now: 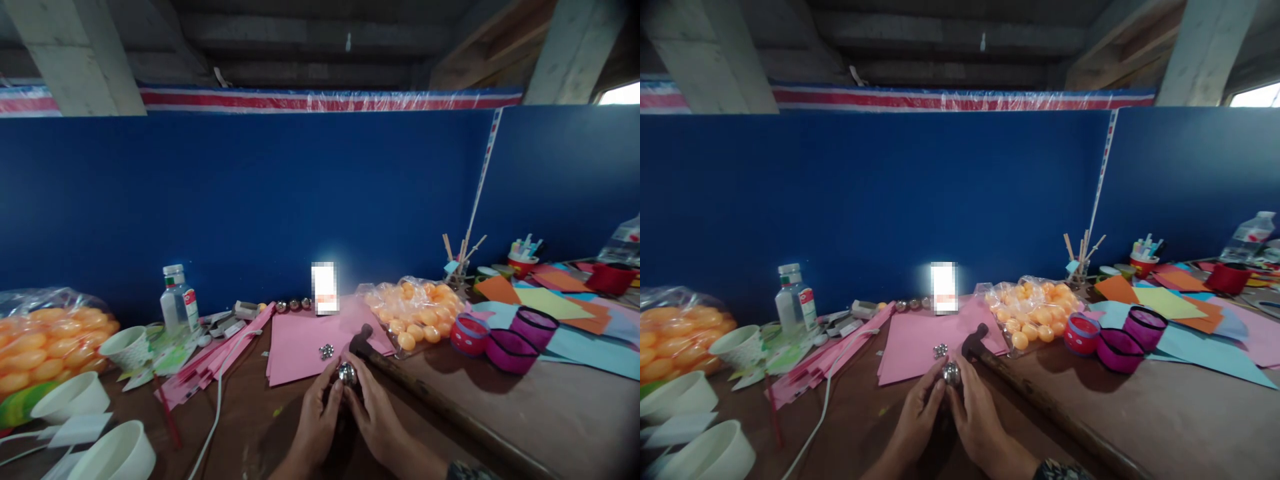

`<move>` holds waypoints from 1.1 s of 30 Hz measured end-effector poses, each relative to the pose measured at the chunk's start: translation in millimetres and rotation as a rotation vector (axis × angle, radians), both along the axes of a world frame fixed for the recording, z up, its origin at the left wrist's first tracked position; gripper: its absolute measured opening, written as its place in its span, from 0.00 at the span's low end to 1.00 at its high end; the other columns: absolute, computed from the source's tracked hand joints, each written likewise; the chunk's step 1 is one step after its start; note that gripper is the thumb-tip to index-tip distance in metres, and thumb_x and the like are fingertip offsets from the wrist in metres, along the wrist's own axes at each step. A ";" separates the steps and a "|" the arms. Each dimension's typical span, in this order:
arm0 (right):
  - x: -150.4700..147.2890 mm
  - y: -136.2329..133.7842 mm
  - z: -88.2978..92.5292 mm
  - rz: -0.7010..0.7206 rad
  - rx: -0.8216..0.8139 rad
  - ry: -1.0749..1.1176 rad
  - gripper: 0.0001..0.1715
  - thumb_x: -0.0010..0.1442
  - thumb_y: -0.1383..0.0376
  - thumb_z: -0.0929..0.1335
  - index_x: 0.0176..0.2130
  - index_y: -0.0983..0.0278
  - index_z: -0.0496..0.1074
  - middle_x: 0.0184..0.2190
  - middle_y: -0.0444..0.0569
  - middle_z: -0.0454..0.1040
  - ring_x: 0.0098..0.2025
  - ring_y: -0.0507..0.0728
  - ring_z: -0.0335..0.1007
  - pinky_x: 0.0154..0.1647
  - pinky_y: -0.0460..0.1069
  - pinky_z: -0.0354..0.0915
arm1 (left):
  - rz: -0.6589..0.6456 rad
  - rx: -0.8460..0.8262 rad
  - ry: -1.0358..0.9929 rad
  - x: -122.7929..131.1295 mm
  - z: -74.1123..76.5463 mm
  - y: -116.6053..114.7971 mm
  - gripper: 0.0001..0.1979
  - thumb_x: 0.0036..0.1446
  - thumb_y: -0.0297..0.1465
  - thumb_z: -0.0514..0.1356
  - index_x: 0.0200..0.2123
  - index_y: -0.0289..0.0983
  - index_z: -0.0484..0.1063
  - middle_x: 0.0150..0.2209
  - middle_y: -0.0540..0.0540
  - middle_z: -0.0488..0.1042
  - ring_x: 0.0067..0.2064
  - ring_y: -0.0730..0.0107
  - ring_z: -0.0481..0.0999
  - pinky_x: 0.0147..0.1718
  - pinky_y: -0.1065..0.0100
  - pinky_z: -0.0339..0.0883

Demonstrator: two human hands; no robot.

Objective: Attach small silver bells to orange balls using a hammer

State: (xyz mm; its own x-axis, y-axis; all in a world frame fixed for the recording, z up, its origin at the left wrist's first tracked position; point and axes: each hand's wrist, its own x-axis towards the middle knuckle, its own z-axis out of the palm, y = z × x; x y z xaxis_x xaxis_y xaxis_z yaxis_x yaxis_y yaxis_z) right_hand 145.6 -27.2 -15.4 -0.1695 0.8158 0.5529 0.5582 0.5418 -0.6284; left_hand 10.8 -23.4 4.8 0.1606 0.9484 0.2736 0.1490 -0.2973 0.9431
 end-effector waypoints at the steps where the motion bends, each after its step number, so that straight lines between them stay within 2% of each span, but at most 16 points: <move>1: 0.1 0.4 -0.7 0.008 -0.009 -0.006 0.26 0.61 0.68 0.56 0.59 0.63 0.47 0.56 0.54 0.58 0.58 0.56 0.53 0.57 0.54 0.56 | -0.001 -0.008 -0.005 0.0 -0.4 -0.1 0.21 0.56 0.36 0.52 0.53 0.39 0.63 0.54 0.43 0.66 0.56 0.63 0.63 0.54 0.60 0.55; 5: -0.6 -0.5 1.4 0.018 -0.068 0.009 0.25 0.62 0.67 0.55 0.58 0.64 0.48 0.56 0.55 0.58 0.58 0.56 0.53 0.57 0.53 0.55 | -0.013 -0.032 -0.015 0.8 -0.5 -0.6 0.22 0.56 0.36 0.51 0.54 0.39 0.62 0.54 0.44 0.66 0.55 0.64 0.64 0.54 0.62 0.56; 11: -3.4 -4.9 9.6 0.044 -0.121 0.061 0.20 0.63 0.67 0.55 0.55 0.63 0.52 0.51 0.55 0.64 0.53 0.54 0.61 0.53 0.49 0.61 | -0.029 -0.032 -0.015 1.7 2.3 -0.9 0.19 0.57 0.36 0.50 0.50 0.38 0.66 0.49 0.43 0.71 0.49 0.64 0.70 0.50 0.63 0.62; 18: -2.7 -6.9 10.1 0.061 -0.091 0.038 0.20 0.62 0.67 0.55 0.55 0.62 0.52 0.50 0.54 0.65 0.53 0.55 0.61 0.53 0.49 0.61 | -0.010 -0.023 -0.018 0.5 4.3 -0.9 0.17 0.57 0.35 0.51 0.48 0.37 0.68 0.45 0.43 0.74 0.45 0.64 0.72 0.46 0.65 0.64; 26: -0.7 -3.5 4.1 0.037 -0.037 -0.019 0.21 0.61 0.69 0.57 0.54 0.63 0.54 0.50 0.54 0.65 0.53 0.56 0.61 0.54 0.52 0.60 | -0.014 -0.088 -0.054 0.5 -0.2 1.6 0.18 0.56 0.37 0.51 0.46 0.36 0.69 0.46 0.43 0.72 0.48 0.63 0.70 0.49 0.64 0.60; 33: 0.7 -4.7 8.8 0.094 0.041 -0.095 0.27 0.59 0.72 0.58 0.57 0.62 0.51 0.52 0.54 0.63 0.55 0.57 0.59 0.55 0.53 0.59 | -0.079 -0.107 -0.125 1.3 2.3 -0.4 0.19 0.56 0.37 0.51 0.49 0.36 0.66 0.46 0.44 0.72 0.47 0.62 0.70 0.47 0.63 0.62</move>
State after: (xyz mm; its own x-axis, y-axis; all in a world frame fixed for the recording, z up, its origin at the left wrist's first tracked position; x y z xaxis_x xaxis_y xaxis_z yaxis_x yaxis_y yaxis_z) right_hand 146.3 -31.9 -6.6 -0.2969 0.7708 0.5636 0.5595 0.6187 -0.5515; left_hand 12.1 -23.8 7.1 0.2072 0.9588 0.1941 0.0089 -0.2002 0.9797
